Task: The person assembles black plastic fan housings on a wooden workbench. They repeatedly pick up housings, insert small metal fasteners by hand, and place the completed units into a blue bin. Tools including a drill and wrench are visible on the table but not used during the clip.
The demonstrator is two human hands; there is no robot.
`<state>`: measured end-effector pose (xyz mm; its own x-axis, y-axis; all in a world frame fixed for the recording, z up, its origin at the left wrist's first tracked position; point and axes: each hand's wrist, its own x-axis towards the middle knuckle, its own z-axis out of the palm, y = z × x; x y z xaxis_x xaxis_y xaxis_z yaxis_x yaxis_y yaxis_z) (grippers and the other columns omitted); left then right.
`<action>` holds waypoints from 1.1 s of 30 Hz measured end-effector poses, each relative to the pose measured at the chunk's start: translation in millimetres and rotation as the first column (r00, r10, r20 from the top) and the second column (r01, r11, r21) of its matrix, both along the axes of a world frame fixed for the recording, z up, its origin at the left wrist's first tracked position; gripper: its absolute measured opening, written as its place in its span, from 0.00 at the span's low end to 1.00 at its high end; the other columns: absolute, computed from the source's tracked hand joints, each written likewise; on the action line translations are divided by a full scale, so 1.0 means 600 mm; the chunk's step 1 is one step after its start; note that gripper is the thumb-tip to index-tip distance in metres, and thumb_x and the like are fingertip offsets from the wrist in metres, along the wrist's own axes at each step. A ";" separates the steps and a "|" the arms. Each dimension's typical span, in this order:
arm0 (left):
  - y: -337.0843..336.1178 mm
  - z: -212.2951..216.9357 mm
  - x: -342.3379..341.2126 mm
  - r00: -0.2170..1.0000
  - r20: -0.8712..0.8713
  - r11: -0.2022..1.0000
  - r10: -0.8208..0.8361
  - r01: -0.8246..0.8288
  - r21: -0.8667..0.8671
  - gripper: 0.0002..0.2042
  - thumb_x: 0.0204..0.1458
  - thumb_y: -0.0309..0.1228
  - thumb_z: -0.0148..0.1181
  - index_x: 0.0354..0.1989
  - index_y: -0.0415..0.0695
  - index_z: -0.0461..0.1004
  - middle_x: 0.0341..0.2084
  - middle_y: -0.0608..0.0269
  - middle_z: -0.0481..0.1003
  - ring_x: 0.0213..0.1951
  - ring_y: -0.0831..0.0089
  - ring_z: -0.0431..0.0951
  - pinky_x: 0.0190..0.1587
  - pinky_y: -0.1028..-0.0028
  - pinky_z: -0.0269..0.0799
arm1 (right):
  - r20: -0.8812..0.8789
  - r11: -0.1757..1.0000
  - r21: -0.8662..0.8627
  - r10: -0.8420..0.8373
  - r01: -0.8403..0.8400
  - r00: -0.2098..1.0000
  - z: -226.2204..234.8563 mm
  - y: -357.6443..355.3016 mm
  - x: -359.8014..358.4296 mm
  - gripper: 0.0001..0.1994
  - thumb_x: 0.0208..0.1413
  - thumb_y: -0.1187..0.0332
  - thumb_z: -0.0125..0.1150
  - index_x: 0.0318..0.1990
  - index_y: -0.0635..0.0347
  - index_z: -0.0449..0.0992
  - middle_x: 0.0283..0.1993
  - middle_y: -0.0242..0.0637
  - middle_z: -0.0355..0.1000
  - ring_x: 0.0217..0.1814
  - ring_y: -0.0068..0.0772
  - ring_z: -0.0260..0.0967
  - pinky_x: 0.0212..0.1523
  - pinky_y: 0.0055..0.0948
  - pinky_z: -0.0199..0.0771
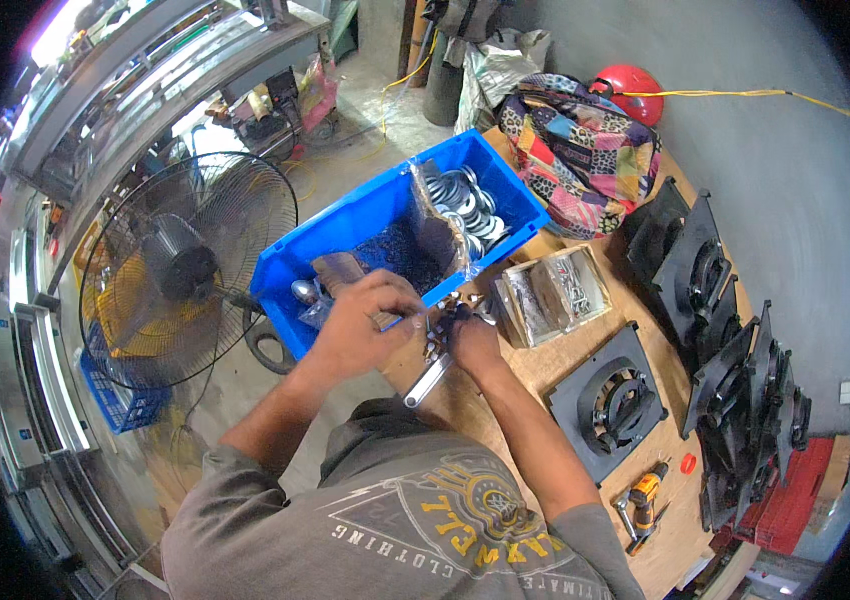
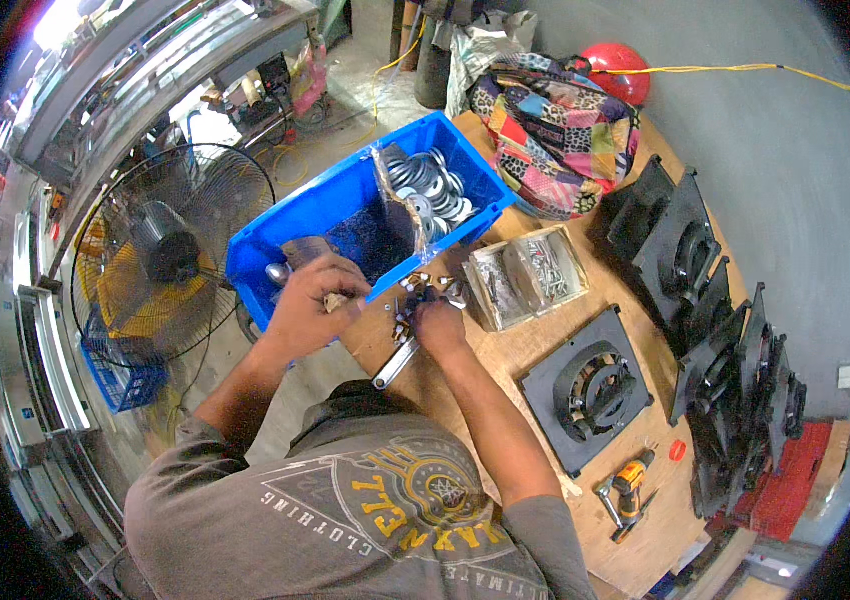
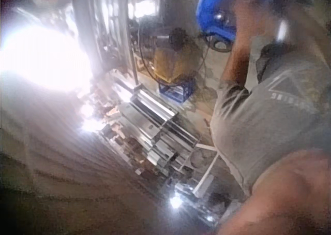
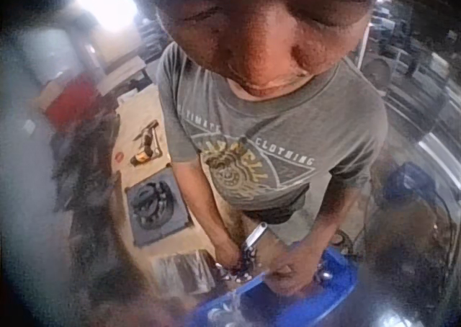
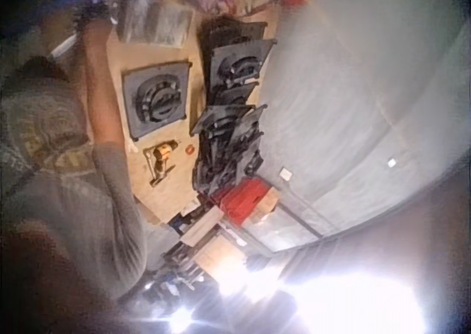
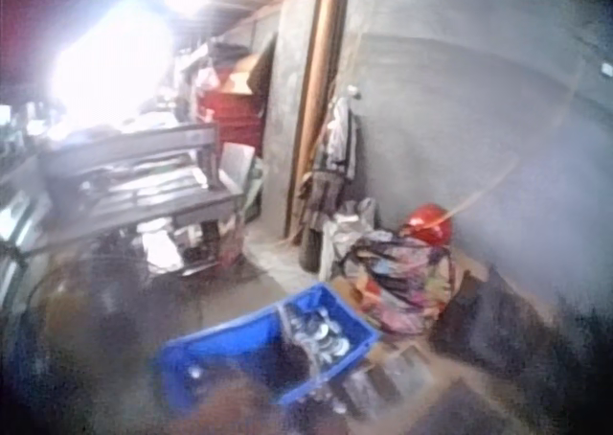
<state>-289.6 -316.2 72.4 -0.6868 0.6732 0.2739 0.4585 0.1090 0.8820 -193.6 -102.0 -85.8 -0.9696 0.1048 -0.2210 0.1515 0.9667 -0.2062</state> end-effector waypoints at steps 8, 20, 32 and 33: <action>0.011 -0.002 0.019 0.992 0.106 0.997 -0.073 0.076 -0.018 0.09 0.49 0.26 0.65 0.39 0.40 0.81 0.38 0.55 0.79 0.42 0.61 0.81 0.46 0.66 0.75 | -0.189 0.988 0.025 0.157 -0.155 0.969 0.001 -0.006 -0.009 0.12 0.55 0.65 0.52 0.30 0.58 0.81 0.31 0.49 0.78 0.32 0.48 0.78 0.31 0.46 0.78; 0.056 -0.021 0.017 0.984 0.136 0.993 -0.112 0.114 -0.012 0.10 0.48 0.24 0.65 0.40 0.39 0.80 0.39 0.54 0.78 0.42 0.64 0.82 0.45 0.68 0.78 | 0.102 0.978 -0.203 -0.021 0.042 0.995 0.012 -0.015 -0.004 0.21 0.61 0.49 0.50 0.36 0.55 0.81 0.35 0.49 0.79 0.37 0.51 0.79 0.37 0.48 0.78; 0.104 -0.032 0.040 0.838 0.523 0.988 -0.154 0.125 0.089 0.10 0.53 0.24 0.64 0.43 0.36 0.79 0.39 0.57 0.81 0.41 0.73 0.81 0.45 0.71 0.78 | 0.152 -0.010 -0.981 -0.655 0.193 0.740 0.176 0.009 0.087 0.14 0.60 0.71 0.59 0.51 0.66 0.77 0.36 0.42 0.79 0.36 0.32 0.77 0.37 0.31 0.77; 0.115 -0.033 0.044 0.850 0.501 0.987 -0.162 0.150 0.063 0.11 0.54 0.24 0.64 0.45 0.37 0.79 0.39 0.59 0.81 0.41 0.77 0.80 0.45 0.72 0.77 | 0.100 -0.043 -0.995 -0.653 0.095 0.751 0.193 0.009 0.102 0.13 0.62 0.75 0.55 0.52 0.67 0.76 0.37 0.38 0.77 0.36 0.26 0.75 0.37 0.26 0.77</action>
